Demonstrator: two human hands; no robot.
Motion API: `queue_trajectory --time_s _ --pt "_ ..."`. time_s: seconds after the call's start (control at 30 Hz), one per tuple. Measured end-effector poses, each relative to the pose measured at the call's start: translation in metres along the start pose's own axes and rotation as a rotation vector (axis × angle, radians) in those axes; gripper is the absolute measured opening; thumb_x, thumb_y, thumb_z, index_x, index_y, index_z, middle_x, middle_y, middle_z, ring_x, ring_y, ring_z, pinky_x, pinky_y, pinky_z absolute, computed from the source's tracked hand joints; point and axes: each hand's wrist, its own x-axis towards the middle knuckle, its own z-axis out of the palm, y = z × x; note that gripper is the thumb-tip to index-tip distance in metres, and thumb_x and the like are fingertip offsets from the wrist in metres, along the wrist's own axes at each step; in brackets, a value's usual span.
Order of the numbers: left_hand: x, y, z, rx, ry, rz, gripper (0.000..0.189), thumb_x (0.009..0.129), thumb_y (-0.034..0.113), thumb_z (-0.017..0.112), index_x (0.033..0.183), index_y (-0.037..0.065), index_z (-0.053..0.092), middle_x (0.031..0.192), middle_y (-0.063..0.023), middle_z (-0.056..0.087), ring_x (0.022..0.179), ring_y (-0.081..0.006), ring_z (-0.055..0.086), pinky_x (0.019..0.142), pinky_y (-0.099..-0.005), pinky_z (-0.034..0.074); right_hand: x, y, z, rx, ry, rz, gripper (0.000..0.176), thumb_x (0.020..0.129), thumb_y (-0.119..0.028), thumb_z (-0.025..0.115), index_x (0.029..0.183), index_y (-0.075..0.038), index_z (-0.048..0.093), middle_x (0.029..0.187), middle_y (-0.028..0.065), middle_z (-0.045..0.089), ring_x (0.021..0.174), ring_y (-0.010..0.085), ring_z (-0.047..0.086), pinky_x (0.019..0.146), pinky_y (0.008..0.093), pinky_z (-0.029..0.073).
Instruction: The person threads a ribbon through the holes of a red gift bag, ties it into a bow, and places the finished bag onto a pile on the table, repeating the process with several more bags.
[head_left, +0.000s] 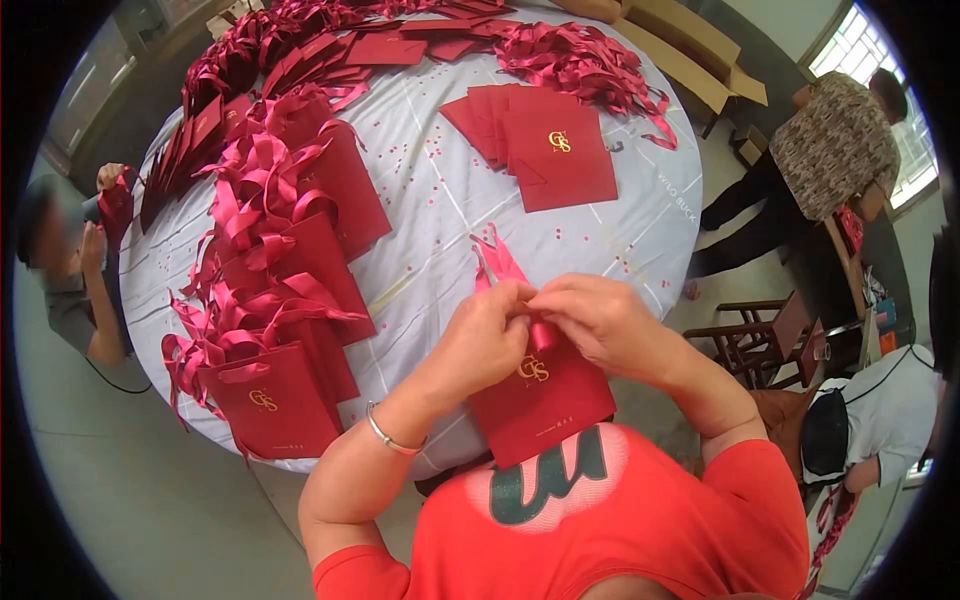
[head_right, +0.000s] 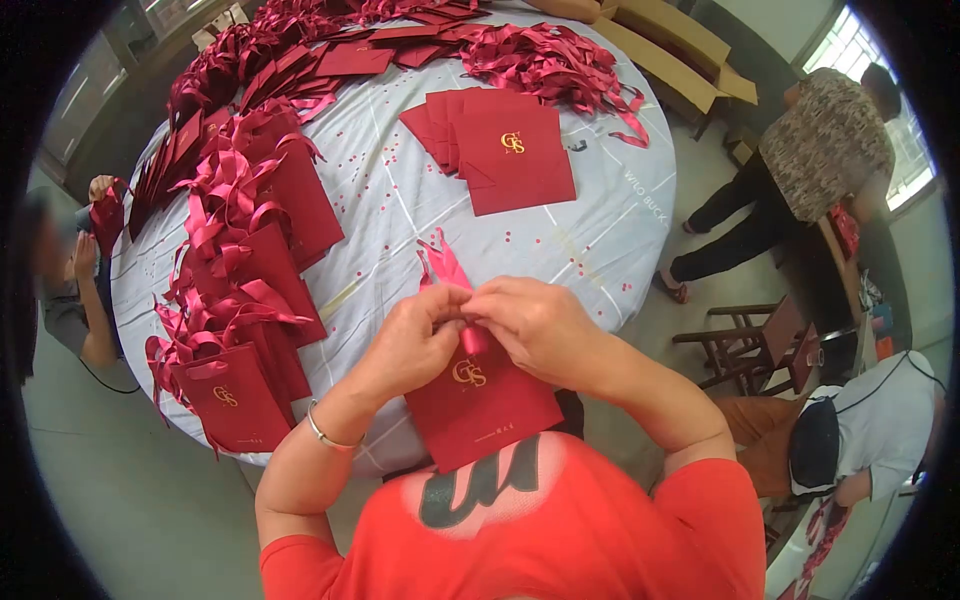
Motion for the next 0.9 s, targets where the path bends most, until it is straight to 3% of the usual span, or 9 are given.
queue_trajectory --time_s 0.17,0.23,0.27,0.33,0.57,0.6,0.67,0.77,0.9 --pt "0.000 0.021 -0.016 0.103 -0.060 -0.087 0.020 0.082 0.002 0.054 0.101 -0.003 0.061 0.085 -0.0214 0.068 0.082 -0.0384 0.066 0.072 -0.0431 0.051 -0.003 0.010 -0.002 -0.016 -0.057 0.043 0.020 0.081 0.005 0.064 0.100 -0.001 0.067 0.092 0.0138 0.064 0.080 0.0296 0.066 0.068 0.0353 0.054" --pt "0.001 0.030 -0.027 0.446 -0.118 0.002 0.016 0.080 0.002 0.061 0.095 0.001 0.064 0.078 -0.0104 0.071 0.074 -0.0200 0.068 0.069 -0.0327 0.051 -0.005 0.011 -0.007 -0.026 -0.061 0.057 0.022 0.081 0.006 0.065 0.101 -0.001 0.068 0.092 0.0132 0.065 0.080 0.0277 0.066 0.068 0.0336 0.054" --pt "0.001 0.035 -0.032 0.444 -0.120 -0.003 0.016 0.080 0.002 0.061 0.095 0.001 0.064 0.078 -0.0104 0.071 0.074 -0.0200 0.068 0.069 -0.0327 0.051 -0.007 0.011 -0.009 -0.041 -0.060 0.072 0.024 0.080 0.008 0.065 0.102 -0.002 0.069 0.092 0.0126 0.065 0.080 0.0257 0.066 0.069 0.0319 0.053" --pt "0.001 0.043 -0.041 0.436 -0.222 -0.103 0.013 0.077 0.006 0.065 0.089 0.003 0.067 0.076 -0.0090 0.071 0.072 -0.0225 0.068 0.069 -0.0329 0.051 -0.009 0.010 -0.010 -0.019 -0.054 0.096 0.024 0.081 0.008 0.065 0.102 -0.002 0.069 0.091 0.0124 0.065 0.080 0.0252 0.065 0.068 0.0316 0.053" --pt "0.006 0.022 -0.057 0.051 -0.411 -0.127 0.015 0.086 0.002 0.060 0.098 -0.001 0.069 0.080 -0.0006 0.069 0.066 -0.0053 0.060 0.057 -0.0225 0.046 -0.014 -0.003 -0.023 -0.071 0.004 0.121 0.019 0.082 0.006 0.064 0.100 0.000 0.069 0.090 0.0119 0.064 0.078 0.0251 0.065 0.066 0.0318 0.052" --pt "0.007 0.028 -0.058 0.048 -0.407 -0.128 0.015 0.086 0.002 0.060 0.098 -0.001 0.069 0.080 -0.0006 0.069 0.066 -0.0053 0.060 0.057 -0.0225 0.046 -0.016 -0.004 -0.025 -0.070 -0.001 0.120 0.019 0.082 0.006 0.064 0.100 0.000 0.069 0.090 0.0119 0.064 0.078 0.0251 0.065 0.066 0.0318 0.052" --pt "0.008 0.047 -0.060 -0.024 -0.440 -0.404 0.017 0.086 0.000 0.053 0.095 -0.001 0.067 0.075 -0.0022 0.065 0.063 -0.0098 0.061 0.058 -0.0268 0.046 -0.017 -0.003 -0.028 -0.074 0.003 0.122 0.019 0.084 0.005 0.064 0.101 0.000 0.068 0.090 0.0116 0.064 0.078 0.0256 0.065 0.066 0.0316 0.051" --pt "0.010 0.034 -0.055 -0.069 -0.487 -0.445 0.020 0.090 0.002 0.053 0.106 0.001 0.065 0.075 0.0012 0.061 0.053 -0.0034 0.055 0.048 -0.0217 0.038 -0.018 -0.001 -0.024 -0.046 0.070 0.144 0.021 0.085 0.005 0.064 0.105 0.000 0.068 0.088 0.0112 0.065 0.076 0.0238 0.063 0.067 0.0307 0.050" --pt "0.012 0.027 -0.052 -0.067 -0.505 -0.516 0.019 0.092 0.003 0.051 0.106 0.000 0.063 0.076 0.0007 0.062 0.052 -0.0058 0.057 0.047 -0.0212 0.039 -0.014 -0.007 -0.022 -0.115 0.170 0.097 0.021 0.085 0.005 0.063 0.106 0.002 0.068 0.086 0.0114 0.065 0.075 0.0237 0.063 0.067 0.0315 0.050"
